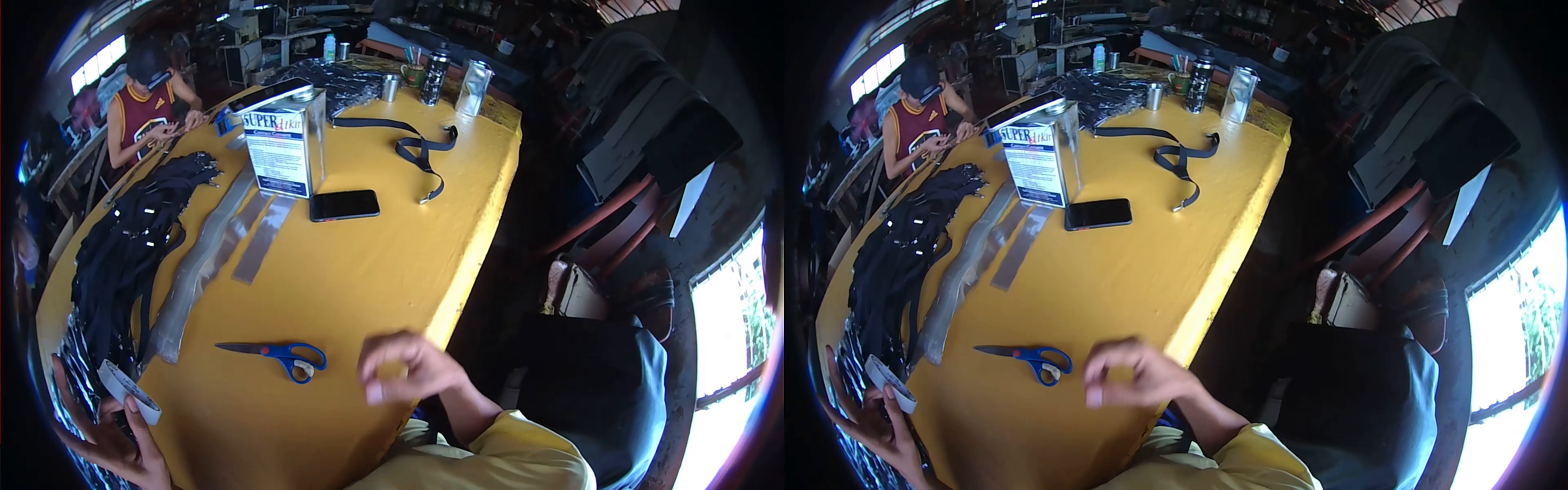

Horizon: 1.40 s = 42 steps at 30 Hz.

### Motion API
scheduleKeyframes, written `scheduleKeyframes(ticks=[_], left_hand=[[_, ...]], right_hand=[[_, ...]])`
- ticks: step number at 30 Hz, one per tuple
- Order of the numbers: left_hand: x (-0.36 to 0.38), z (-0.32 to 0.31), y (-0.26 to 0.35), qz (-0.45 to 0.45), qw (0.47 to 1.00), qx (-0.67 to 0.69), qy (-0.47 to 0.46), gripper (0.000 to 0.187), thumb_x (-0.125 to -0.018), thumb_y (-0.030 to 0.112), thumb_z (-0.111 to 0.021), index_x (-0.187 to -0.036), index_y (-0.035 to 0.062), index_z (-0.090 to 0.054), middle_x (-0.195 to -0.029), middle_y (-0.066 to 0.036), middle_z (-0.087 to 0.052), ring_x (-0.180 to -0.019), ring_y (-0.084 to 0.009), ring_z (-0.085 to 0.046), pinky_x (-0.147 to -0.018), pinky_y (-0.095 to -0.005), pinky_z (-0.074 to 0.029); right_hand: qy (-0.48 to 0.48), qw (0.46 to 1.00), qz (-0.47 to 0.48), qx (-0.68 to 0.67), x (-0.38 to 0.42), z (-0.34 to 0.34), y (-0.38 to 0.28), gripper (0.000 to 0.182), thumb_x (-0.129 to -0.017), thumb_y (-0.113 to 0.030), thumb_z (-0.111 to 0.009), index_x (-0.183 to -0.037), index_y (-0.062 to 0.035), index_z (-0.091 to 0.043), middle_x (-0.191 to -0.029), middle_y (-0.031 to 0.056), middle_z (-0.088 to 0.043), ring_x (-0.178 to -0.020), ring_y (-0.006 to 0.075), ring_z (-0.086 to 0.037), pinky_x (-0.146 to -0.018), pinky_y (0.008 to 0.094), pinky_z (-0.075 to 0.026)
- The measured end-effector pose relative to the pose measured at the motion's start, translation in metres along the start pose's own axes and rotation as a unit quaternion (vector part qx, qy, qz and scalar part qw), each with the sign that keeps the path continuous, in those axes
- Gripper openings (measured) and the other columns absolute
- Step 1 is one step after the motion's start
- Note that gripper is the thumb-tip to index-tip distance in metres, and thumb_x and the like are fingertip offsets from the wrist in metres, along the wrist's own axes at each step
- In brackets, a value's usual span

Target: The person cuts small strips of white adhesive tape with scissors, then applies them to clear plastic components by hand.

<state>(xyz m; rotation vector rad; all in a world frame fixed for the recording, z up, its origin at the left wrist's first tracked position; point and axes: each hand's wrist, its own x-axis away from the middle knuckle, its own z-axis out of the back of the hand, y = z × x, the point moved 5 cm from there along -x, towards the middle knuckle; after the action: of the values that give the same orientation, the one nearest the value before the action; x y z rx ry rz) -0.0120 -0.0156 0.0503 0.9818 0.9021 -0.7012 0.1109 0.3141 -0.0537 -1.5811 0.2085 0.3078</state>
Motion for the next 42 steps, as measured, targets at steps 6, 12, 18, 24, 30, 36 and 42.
scheduleKeyframes(ticks=[6,12,18,24,30,36,42], left_hand=[[0.022,0.03,-0.027,-0.033,0.999,-0.023,0.025,0.085,-0.092,-0.009,-0.058,-0.157,0.0169,-0.009,-0.155,-0.025,-0.028,-0.076,-0.0152,-0.055,-0.072,-0.0272,-0.049],[0.023,0.038,-0.028,0.032,0.998,-0.056,-0.022,0.069,-0.092,-0.008,-0.06,-0.148,-0.0057,-0.02,-0.107,-0.022,-0.062,-0.078,-0.0161,-0.056,-0.074,-0.0261,-0.046],[0.024,0.034,-0.025,0.063,0.997,-0.053,-0.008,0.063,-0.091,-0.007,-0.061,-0.143,-0.0163,-0.027,-0.082,-0.014,-0.062,-0.072,-0.0163,-0.056,-0.072,-0.0256,-0.043],[0.024,0.036,-0.027,0.05,0.997,-0.062,-0.014,0.039,-0.092,-0.007,-0.059,-0.126,-0.0139,-0.041,-0.08,-0.012,-0.059,-0.073,-0.0149,-0.053,-0.071,-0.0259,-0.04],[0.025,0.037,-0.03,0.062,0.994,-0.068,-0.054,0.021,-0.093,-0.006,-0.058,-0.11,-0.0087,-0.047,-0.08,-0.011,-0.058,-0.071,-0.0131,-0.052,-0.069,-0.0242,-0.038],[0.023,0.039,-0.026,0.038,0.996,-0.067,-0.037,0.023,-0.091,-0.01,-0.059,-0.11,-0.0106,-0.047,-0.081,-0.013,-0.059,-0.074,-0.0151,-0.055,-0.068,-0.0243,-0.042],[0.011,0.038,-0.016,0.018,0.997,-0.001,0.068,0.048,-0.087,-0.014,-0.058,-0.132,-0.0178,-0.041,-0.127,-0.031,-0.054,-0.07,-0.0158,-0.059,-0.065,-0.0245,-0.048]], right_hand=[[-0.496,0.804,0.226,-0.239,-0.002,-0.11,-0.059,0.047,-0.093,-0.041,-0.064,-0.067,-0.0051,-0.05,-0.063,0.0094,-0.044,-0.059,0.0312,-0.048,-0.054,0.0433,-0.037],[-0.534,0.795,0.169,-0.232,-0.006,-0.127,-0.056,0.045,-0.091,-0.041,-0.064,-0.067,-0.0053,-0.05,-0.063,0.0089,-0.045,-0.059,0.0306,-0.048,-0.054,0.0428,-0.038],[-0.55,0.799,0.118,-0.213,-0.001,-0.133,-0.06,0.043,-0.089,-0.041,-0.064,-0.067,-0.0056,-0.051,-0.064,0.0085,-0.045,-0.06,0.0299,-0.049,-0.054,0.0423,-0.038],[-0.565,0.801,0.089,-0.178,0.001,-0.13,-0.064,0.041,-0.087,-0.04,-0.063,-0.067,-0.0059,-0.051,-0.064,0.008,-0.045,-0.061,0.0293,-0.049,-0.055,0.0418,-0.039],[-0.57,0.805,0.072,-0.149,0.003,-0.131,-0.068,0.04,-0.086,-0.04,-0.063,-0.068,-0.0062,-0.052,-0.065,0.0076,-0.046,-0.062,0.0287,-0.05,-0.055,0.0413,-0.039],[-0.572,0.808,0.069,-0.123,0.004,-0.136,-0.071,0.038,-0.084,-0.039,-0.063,-0.068,-0.0065,-0.052,-0.065,0.0071,-0.046,-0.062,0.028,-0.051,-0.055,0.0407,-0.04],[-0.578,0.805,0.082,-0.101,0.0,-0.141,-0.072,0.037,-0.082,-0.039,-0.063,-0.068,-0.0067,-0.053,-0.066,0.0067,-0.047,-0.063,0.0274,-0.051,-0.055,0.0402,-0.04]])
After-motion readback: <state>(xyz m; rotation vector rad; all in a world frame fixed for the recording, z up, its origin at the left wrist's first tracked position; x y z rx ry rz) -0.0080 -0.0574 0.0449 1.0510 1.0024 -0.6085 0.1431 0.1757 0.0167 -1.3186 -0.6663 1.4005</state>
